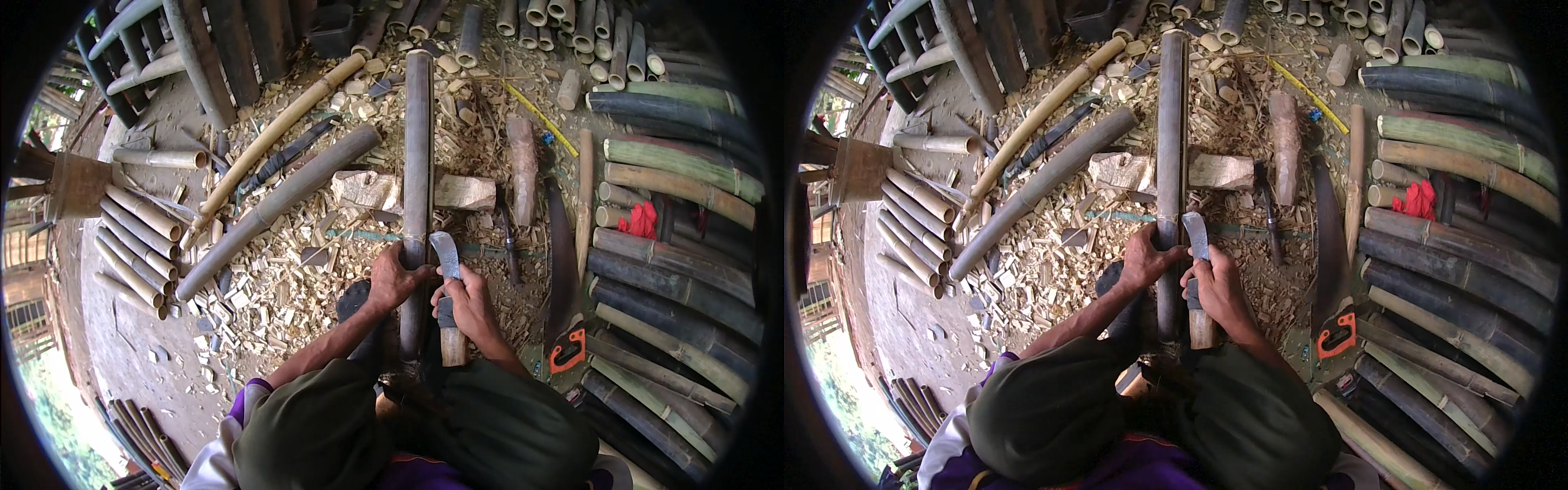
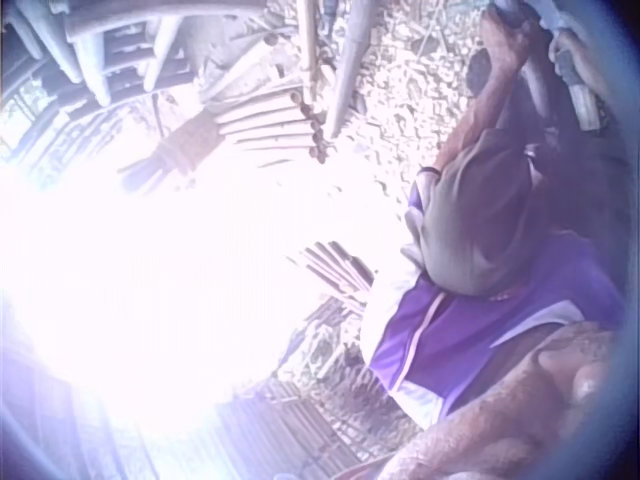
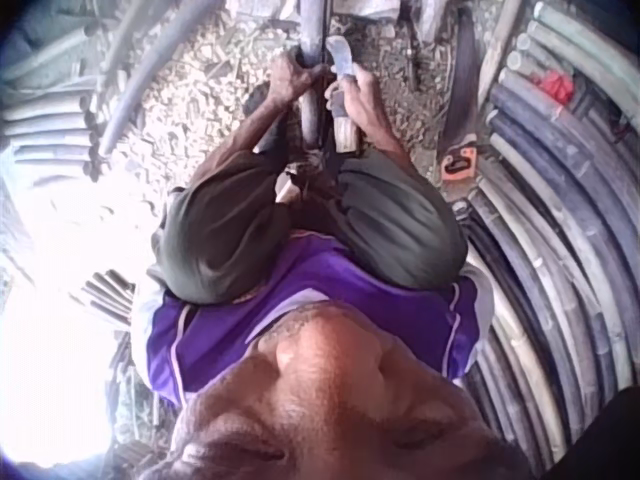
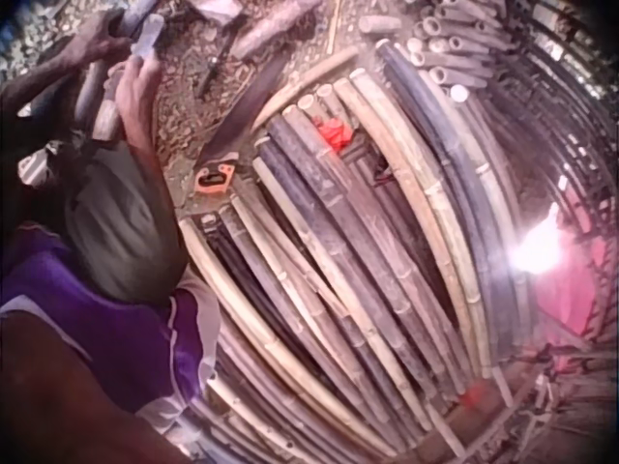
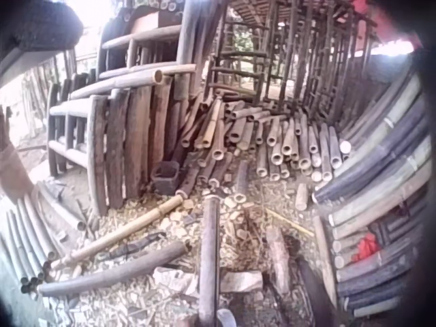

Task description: The person splits bamboo poles lengthwise using a knife and a wooden mallet. They position the bamboo on a support, strike the knife with the mallet to split the pole, and then set the finished pieces aside.

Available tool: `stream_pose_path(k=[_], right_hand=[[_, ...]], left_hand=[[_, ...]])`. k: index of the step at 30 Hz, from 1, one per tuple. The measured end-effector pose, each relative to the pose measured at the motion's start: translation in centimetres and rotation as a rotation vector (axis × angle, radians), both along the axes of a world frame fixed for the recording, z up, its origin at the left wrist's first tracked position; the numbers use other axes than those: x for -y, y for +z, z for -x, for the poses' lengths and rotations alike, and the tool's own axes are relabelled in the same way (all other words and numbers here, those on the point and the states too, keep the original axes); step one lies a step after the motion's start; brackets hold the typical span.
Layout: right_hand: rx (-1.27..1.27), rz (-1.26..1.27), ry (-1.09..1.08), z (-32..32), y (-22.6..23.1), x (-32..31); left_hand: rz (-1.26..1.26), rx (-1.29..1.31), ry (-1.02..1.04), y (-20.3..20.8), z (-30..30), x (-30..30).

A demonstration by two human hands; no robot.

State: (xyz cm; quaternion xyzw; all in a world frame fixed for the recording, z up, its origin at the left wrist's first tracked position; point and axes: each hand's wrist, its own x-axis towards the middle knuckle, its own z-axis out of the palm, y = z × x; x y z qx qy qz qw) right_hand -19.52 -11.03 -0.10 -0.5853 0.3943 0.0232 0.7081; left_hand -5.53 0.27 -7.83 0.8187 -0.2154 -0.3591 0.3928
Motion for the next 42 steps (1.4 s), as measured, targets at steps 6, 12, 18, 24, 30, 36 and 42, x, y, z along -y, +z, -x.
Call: stream_pose_path(k=[6,12,18,24,30,36,42], right_hand=[[0.055,-0.043,-0.081,-1.3,-1.0,1.1],[0.05,0.071,-0.005,-4.2,-1.4,3.6],[0.024,0.193,-0.103,-11.8,1.9,13.7],[0.068,0.161,-0.075,-4.9,2.1,6.6],[-0.083,0.054,0.048,-0.6,0.8,1.2],[0.003,0.052,-0.028,-5.2,0.3,4.7],[0.09,0.172,0.0,-13.1,-0.1,11.1]], left_hand=[[-0.113,0.043,0.005,0.6,0.9,0.4],[-0.093,0.049,0.01,0.4,0.9,-0.2],[-0.085,0.01,-0.051,0.4,0.3,0.1],[-0.045,-0.03,-0.021,-0.2,0.0,0.0],[-0.083,-0.098,0.002,0.9,-0.1,0.2],[-0.111,-0.001,-0.032,0.2,0.1,0.1],[-0.123,0.051,-0.065,0.6,0.0,0.2]])
